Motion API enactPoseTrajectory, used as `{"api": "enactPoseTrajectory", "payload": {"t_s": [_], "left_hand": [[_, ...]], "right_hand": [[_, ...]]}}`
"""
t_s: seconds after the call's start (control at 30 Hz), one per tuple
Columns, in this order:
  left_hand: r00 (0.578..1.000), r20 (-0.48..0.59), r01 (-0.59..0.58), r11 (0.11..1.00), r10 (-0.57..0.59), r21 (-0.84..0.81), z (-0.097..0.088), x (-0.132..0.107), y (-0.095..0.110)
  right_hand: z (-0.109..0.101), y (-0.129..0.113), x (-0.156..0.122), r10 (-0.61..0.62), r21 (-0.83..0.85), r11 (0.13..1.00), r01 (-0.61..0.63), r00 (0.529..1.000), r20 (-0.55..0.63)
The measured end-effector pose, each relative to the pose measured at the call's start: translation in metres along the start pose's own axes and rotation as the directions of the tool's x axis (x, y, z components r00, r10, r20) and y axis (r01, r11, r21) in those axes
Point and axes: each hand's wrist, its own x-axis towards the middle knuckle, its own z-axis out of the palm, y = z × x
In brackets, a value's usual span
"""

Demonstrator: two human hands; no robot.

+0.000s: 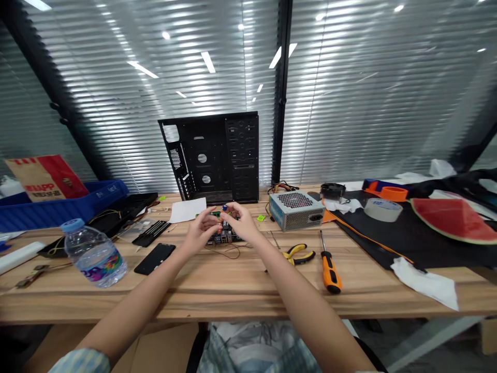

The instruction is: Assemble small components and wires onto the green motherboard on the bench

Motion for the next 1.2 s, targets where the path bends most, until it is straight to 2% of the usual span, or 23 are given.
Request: {"api": "enactPoseTrajectory", "payload": {"t_s": [0.1,0.23,0.53,0.83,1.2], "left_hand": [[0.999,0.029,-0.039,0.997,0.038,0.060,0.001,-0.003,-0.002],[0.998,0.020,-0.060,0.995,0.058,0.080,0.002,-0.004,-0.006],[0.999,-0.019,-0.047,0.998,0.048,0.043,0.001,-0.002,-0.011],[0.999,0.006,-0.038,0.999,0.038,0.018,0.005,-0.001,-0.026],[0.997,0.080,-0.016,0.996,0.008,0.093,0.005,-0.001,-0.021]], "right_hand": [[0.001,-0.002,-0.003,-0.043,-0.005,0.999,0.043,0.999,0.031],[0.002,-0.001,-0.005,-0.054,-0.093,0.994,0.060,0.997,0.064],[0.000,0.000,-0.003,-0.064,-0.119,0.990,0.071,0.996,0.060],[0.000,0.007,-0.003,-0.033,-0.132,0.990,0.042,0.997,0.064],[-0.001,0.010,-0.002,0.001,-0.140,0.990,0.006,0.999,0.045]]}}
